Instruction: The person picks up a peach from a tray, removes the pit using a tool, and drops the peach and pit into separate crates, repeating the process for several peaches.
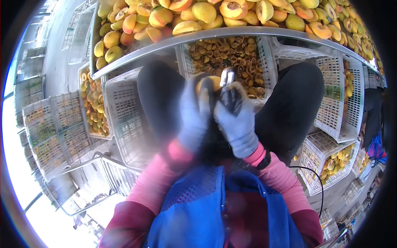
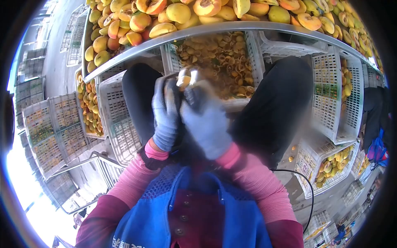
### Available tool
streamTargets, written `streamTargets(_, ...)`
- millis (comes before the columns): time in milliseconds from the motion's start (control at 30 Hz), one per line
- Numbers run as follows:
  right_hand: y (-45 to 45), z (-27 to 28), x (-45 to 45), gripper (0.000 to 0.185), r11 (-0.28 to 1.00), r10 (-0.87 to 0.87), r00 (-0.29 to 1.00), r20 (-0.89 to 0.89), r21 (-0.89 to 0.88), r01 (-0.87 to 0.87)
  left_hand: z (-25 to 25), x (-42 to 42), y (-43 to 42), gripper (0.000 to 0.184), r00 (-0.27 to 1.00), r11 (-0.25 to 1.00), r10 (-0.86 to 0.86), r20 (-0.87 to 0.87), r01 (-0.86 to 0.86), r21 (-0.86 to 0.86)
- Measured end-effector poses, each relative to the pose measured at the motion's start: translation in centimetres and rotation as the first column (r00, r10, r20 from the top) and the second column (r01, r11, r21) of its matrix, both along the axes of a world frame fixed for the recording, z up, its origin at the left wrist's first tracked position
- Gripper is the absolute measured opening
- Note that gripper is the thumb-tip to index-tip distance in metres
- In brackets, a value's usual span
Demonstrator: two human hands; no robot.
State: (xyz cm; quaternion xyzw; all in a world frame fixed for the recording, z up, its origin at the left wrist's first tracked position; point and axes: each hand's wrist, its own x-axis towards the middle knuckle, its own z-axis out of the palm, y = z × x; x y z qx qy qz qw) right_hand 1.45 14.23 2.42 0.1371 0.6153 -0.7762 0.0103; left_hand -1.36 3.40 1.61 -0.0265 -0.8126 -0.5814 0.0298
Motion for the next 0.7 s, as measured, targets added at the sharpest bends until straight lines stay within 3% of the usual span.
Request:
streamTargets(67, -0.8, 1.1, 0.0, 0.019, 0.989, -0.016, 0.986, -0.165, 0.14, 0.039, 0.9, 0.8, 1.1, 0.04, 0.957, 0.907, -0.023, 0.288, -0.101, 0.408)
streamTargets(100, -0.8, 1.1, -0.1, 0.015, 0.982, -0.011, 0.976, -0.216, 0.183, 0.052, 0.9, 0.6, 1.2, 0.043, 0.96, 0.917, 0.025, 0.277, -0.133, 0.377)
streamTargets(133, -0.6, 1.0, -0.3, 0.015, 0.991, -0.018, 0.99, -0.141, 0.128, 0.036, 0.9, 0.4, 1.3, 0.046, 0.961, 0.923, 0.074, 0.267, -0.167, 0.346)
streamTargets(200, 0.2, 0.8, -0.2, 0.014, 1.0, -0.012, 1.0, 0.017, 0.015, 0.011, -0.4, -0.3, 0.5, 0.047, 0.89, 0.811, 0.123, 0.438, -0.344, 0.472)
streamTargets(233, 1.4, 0.9, -0.5, 0.015, 0.998, -0.013, 0.983, 0.181, -0.054, 0.023, 0.8, -0.7, 0.5, 0.046, 0.88, 0.813, 0.162, 0.447, -0.376, 0.445)
streamTargets(267, 1.7, -0.8, -0.2, 0.016, 0.968, 0.059, 0.998, -0.03, 0.244, -0.05, 2.0, -1.0, 0.5, 0.044, 0.868, 0.812, 0.201, 0.454, -0.407, 0.418)
streamTargets(300, 1.6, -1.2, -0.5, 0.018, 0.848, 0.121, 0.968, -0.221, 0.529, 0.015, 1.8, -1.1, 0.8, 0.041, 0.87, 0.792, 0.196, 0.452, -0.412, 0.45)
streamTargets(333, 1.6, -1.1, 0.1, 0.02, 0.779, 0.188, 0.94, -0.285, 0.626, 0.034, 1.2, -0.9, 1.0, 0.038, 0.871, 0.774, 0.188, 0.454, -0.416, 0.478)
streamTargets(367, 1.1, -0.8, 0.7, 0.019, 0.781, 0.174, 0.96, -0.218, 0.624, 0.0, -0.4, -0.7, 0.3, 0.033, 0.921, 0.862, 0.201, 0.335, -0.328, 0.385)
streamTargets(433, 0.1, 0.2, 1.6, 0.017, 0.782, 0.142, 0.986, -0.082, 0.62, -0.061, -0.2, 0.0, 0.3, 0.032, 0.91, 0.847, 0.176, 0.376, -0.334, 0.413)
streamTargets(500, 0.0, 0.2, 1.7, 0.019, 0.765, 0.157, 0.984, -0.086, 0.64, -0.067, -0.7, 0.1, 0.4, 0.029, 0.892, 0.787, 0.173, 0.418, -0.381, 0.485)
streamTargets(600, -0.4, -0.1, 1.6, 0.023, 0.783, 0.172, 0.982, -0.083, 0.616, -0.085, -1.3, 0.4, 0.1, 0.027, 0.969, 0.947, 0.229, 0.097, -0.245, 0.207)
streamTargets(700, -0.4, 0.2, 1.8, 0.024, 0.793, 0.167, 0.982, -0.093, 0.604, -0.077, -0.5, 1.0, 0.1, 0.026, 0.978, 0.952, 0.16, 0.133, -0.189, 0.241)
